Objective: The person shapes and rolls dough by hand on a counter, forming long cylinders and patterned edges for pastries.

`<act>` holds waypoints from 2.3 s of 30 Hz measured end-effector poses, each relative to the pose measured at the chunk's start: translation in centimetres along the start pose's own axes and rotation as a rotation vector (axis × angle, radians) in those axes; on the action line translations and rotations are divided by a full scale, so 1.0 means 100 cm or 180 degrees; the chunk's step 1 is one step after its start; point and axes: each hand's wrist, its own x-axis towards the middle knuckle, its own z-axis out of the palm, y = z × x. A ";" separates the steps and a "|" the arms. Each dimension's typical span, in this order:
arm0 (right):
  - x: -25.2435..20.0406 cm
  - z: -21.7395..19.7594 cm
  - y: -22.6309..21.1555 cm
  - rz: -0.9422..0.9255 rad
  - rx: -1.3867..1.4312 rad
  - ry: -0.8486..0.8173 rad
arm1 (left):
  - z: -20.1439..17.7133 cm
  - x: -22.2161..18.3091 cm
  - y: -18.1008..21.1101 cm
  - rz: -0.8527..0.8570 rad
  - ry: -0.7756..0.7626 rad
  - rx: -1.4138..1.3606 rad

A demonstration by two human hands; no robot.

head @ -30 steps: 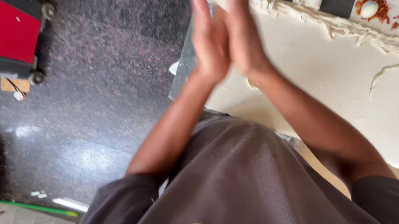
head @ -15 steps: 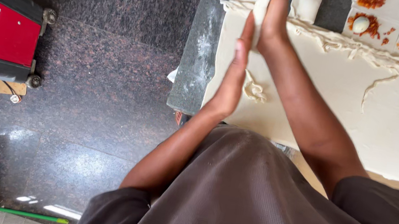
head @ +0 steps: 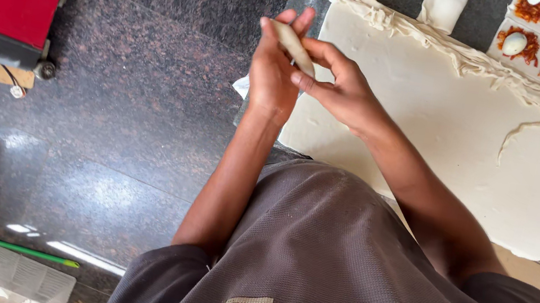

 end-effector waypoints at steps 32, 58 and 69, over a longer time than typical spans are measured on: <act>-0.125 -0.114 0.045 0.0951 0.1303 0.1743 | 0.020 -0.026 -0.035 -0.0958 -0.1271 0.3763; -0.148 -0.152 0.058 0.0469 0.1454 0.1967 | 0.033 0.011 -0.036 -0.1525 -0.0794 0.2935; -0.050 -0.185 0.085 0.0071 0.0631 0.1631 | -0.005 0.137 -0.064 -0.0712 -0.0636 0.3867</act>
